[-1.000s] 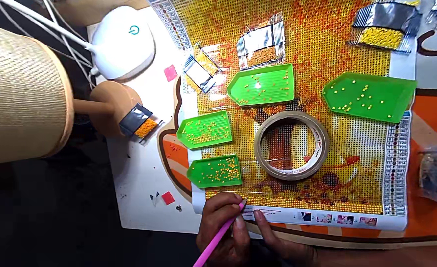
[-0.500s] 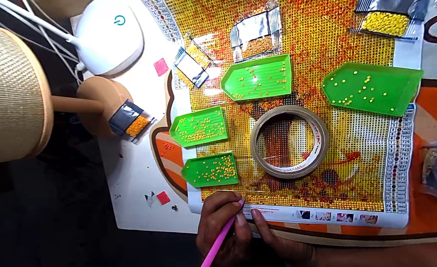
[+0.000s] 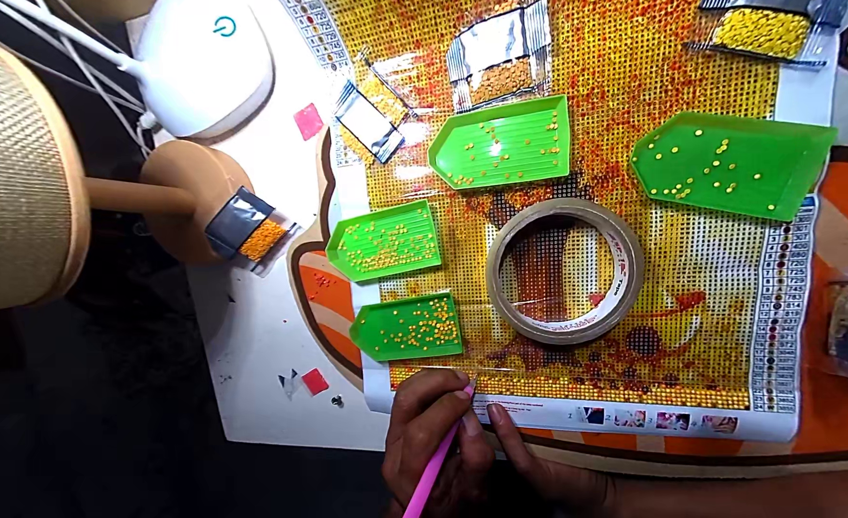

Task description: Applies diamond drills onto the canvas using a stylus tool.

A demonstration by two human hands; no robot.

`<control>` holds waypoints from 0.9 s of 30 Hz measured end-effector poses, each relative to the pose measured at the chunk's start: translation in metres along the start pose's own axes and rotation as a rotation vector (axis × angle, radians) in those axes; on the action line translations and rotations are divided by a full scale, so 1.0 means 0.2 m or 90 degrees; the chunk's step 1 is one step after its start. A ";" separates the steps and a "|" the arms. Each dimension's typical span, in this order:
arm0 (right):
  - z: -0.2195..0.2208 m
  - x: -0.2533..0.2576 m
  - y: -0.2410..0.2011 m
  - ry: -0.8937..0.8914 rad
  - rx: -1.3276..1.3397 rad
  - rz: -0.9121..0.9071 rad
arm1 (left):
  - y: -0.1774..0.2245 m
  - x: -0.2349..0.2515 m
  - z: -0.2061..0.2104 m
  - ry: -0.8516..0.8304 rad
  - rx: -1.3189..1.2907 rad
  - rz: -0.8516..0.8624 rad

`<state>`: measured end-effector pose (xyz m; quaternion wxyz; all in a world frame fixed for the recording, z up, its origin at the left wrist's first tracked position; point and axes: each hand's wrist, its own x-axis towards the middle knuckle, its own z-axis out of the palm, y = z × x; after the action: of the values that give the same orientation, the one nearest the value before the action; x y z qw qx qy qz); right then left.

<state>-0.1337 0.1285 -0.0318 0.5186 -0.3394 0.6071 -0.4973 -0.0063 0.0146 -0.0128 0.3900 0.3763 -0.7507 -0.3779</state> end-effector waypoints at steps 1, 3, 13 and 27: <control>0.00 0.03 -0.05 -0.011 -0.015 -0.006 | 0.00 0.00 0.00 0.002 0.002 0.001; 0.02 0.16 -0.33 -0.053 -0.044 0.045 | 0.00 0.00 0.00 0.007 0.009 0.004; -0.02 0.00 0.03 -0.077 -0.007 -0.009 | 0.00 0.00 0.00 -0.003 0.006 0.004; -0.02 0.00 0.00 -0.015 0.075 0.012 | 0.00 -0.02 -0.04 0.060 -0.080 -0.004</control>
<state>-0.1378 0.1294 -0.0327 0.5495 -0.3083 0.5735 -0.5235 0.0010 0.0156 -0.0106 0.4466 0.3712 -0.7048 -0.4074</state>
